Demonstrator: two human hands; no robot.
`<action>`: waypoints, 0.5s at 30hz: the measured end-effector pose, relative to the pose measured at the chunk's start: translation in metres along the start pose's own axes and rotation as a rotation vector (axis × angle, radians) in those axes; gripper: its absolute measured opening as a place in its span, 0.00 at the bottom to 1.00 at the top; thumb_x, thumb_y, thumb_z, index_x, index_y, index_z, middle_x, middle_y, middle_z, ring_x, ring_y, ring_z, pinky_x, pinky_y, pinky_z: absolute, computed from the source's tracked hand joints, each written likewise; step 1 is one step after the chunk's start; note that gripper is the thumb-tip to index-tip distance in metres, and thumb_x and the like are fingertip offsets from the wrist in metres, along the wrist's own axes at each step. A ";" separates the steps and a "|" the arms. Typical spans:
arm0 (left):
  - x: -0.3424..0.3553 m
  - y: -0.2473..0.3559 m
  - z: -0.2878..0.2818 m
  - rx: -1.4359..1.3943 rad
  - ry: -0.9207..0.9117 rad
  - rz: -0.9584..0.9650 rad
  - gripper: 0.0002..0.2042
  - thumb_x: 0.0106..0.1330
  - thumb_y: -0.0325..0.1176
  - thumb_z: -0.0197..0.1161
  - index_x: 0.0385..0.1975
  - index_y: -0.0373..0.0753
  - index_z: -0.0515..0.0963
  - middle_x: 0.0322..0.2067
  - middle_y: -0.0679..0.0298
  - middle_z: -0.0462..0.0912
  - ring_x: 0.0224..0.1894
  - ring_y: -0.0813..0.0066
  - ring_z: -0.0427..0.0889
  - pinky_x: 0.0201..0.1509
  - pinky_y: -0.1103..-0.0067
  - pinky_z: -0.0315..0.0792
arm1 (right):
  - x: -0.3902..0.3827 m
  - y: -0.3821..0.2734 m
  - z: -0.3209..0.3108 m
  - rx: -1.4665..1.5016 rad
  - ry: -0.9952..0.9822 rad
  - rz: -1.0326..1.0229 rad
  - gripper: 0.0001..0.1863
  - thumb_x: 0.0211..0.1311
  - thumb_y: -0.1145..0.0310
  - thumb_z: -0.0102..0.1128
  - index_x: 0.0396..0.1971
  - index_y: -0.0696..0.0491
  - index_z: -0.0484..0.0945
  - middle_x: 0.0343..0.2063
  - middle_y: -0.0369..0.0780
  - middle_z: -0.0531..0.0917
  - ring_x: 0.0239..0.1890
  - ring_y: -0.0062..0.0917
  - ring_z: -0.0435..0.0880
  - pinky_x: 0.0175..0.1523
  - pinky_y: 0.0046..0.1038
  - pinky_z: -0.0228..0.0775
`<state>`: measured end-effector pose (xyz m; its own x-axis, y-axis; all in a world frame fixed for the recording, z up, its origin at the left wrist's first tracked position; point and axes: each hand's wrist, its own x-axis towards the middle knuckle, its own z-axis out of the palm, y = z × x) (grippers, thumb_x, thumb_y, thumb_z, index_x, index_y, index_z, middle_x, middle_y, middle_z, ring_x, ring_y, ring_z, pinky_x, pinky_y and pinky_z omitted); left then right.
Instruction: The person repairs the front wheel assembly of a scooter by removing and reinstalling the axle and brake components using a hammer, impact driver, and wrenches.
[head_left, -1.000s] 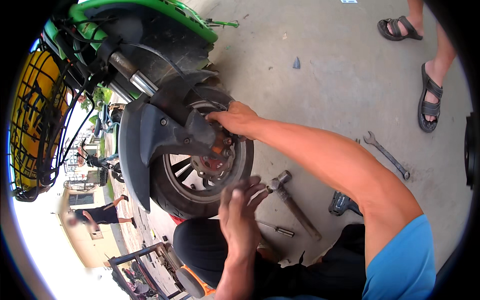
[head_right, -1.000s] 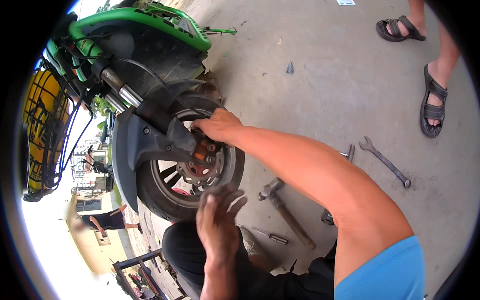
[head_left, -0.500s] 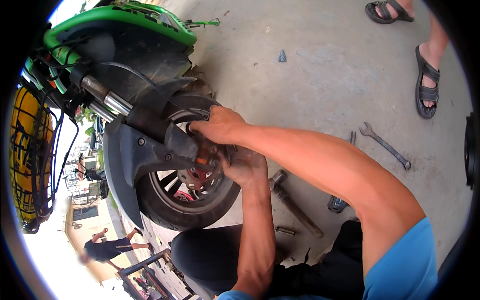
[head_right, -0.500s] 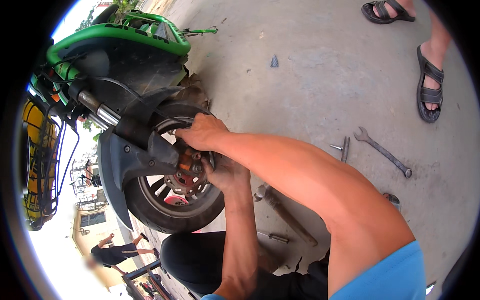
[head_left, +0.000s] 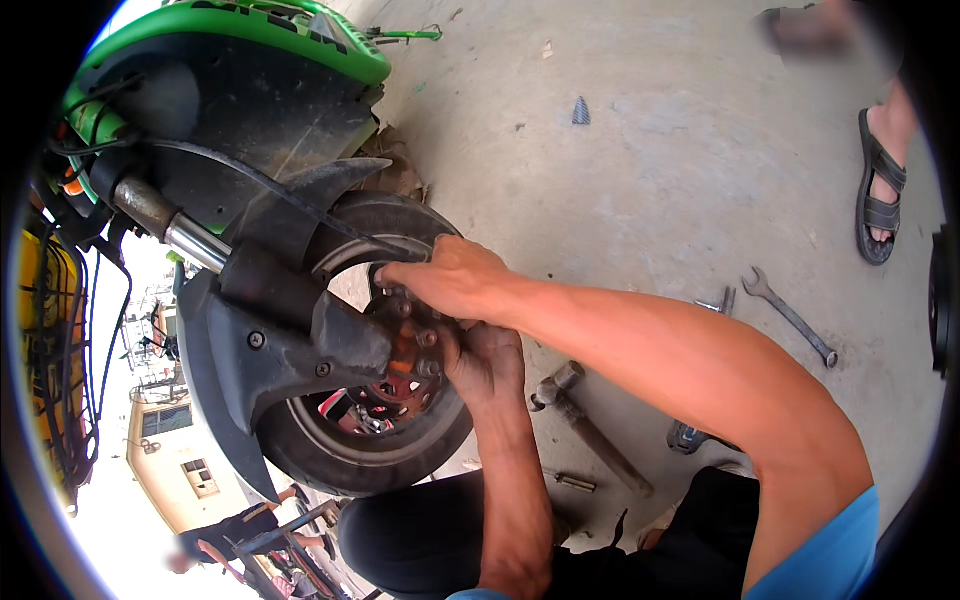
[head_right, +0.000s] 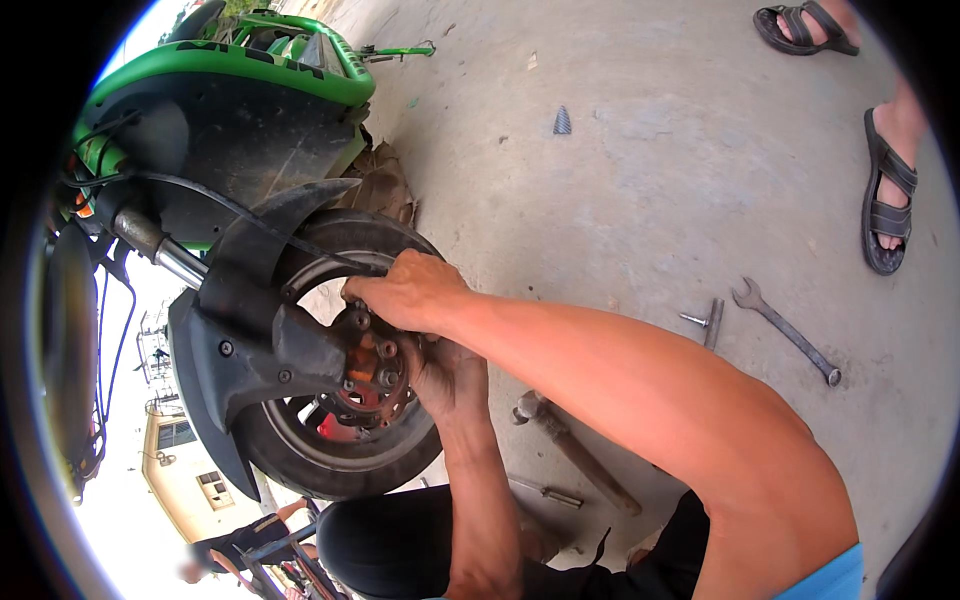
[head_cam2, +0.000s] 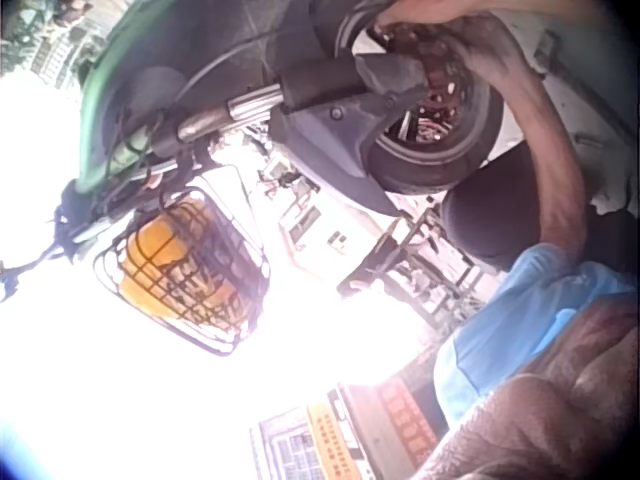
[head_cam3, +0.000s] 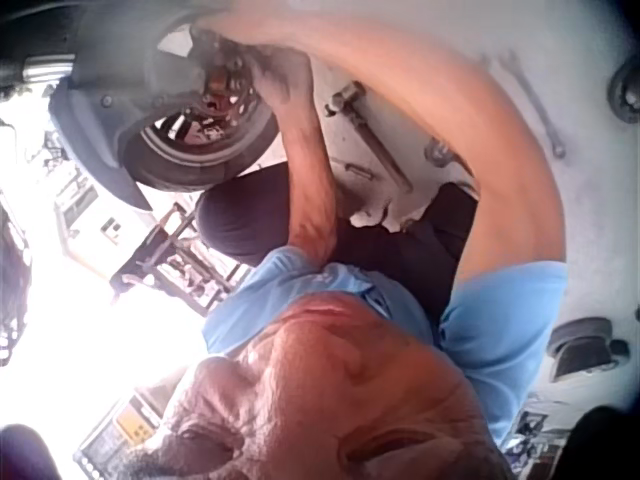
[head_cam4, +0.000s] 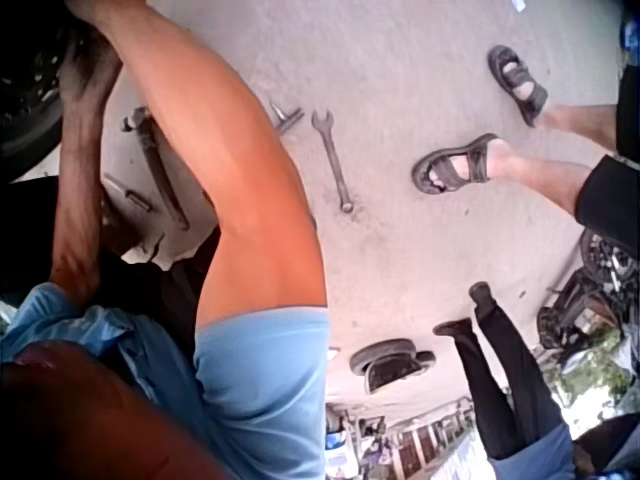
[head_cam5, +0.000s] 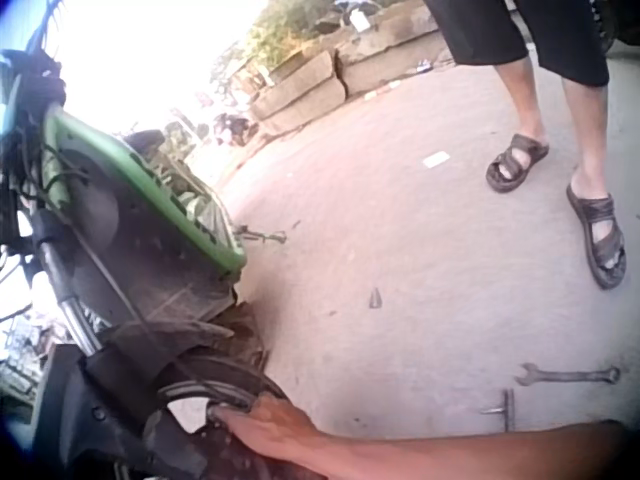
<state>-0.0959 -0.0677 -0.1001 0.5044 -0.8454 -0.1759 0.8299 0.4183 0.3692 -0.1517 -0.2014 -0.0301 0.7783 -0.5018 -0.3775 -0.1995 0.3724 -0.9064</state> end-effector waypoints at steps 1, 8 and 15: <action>0.000 0.002 0.003 0.004 0.004 0.005 0.22 0.63 0.32 0.70 0.56 0.38 0.73 0.55 0.63 0.77 0.60 0.65 0.74 0.71 0.65 0.63 | -0.003 -0.004 -0.002 0.003 -0.006 0.001 0.34 0.53 0.38 0.61 0.36 0.60 0.87 0.42 0.51 0.87 0.39 0.41 0.88 0.44 0.35 0.79; 0.001 0.002 0.014 0.034 0.080 0.010 0.24 0.54 0.26 0.76 0.51 0.39 0.75 0.44 0.67 0.79 0.44 0.75 0.74 0.51 0.75 0.72 | -0.009 -0.010 -0.017 0.022 -0.132 0.059 0.33 0.59 0.39 0.58 0.43 0.58 0.86 0.46 0.49 0.85 0.40 0.40 0.88 0.42 0.35 0.83; -0.011 -0.005 0.028 0.077 0.214 0.021 0.24 0.54 0.29 0.76 0.50 0.39 0.75 0.43 0.68 0.78 0.42 0.75 0.73 0.52 0.75 0.71 | -0.017 -0.008 -0.022 0.026 -0.179 -0.032 0.26 0.68 0.46 0.52 0.53 0.49 0.83 0.54 0.48 0.81 0.49 0.43 0.85 0.45 0.39 0.85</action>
<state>-0.1118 -0.0700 -0.0741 0.5674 -0.7435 -0.3540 0.8020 0.4015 0.4422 -0.1766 -0.2136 -0.0207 0.8782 -0.3671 -0.3065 -0.1593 0.3797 -0.9113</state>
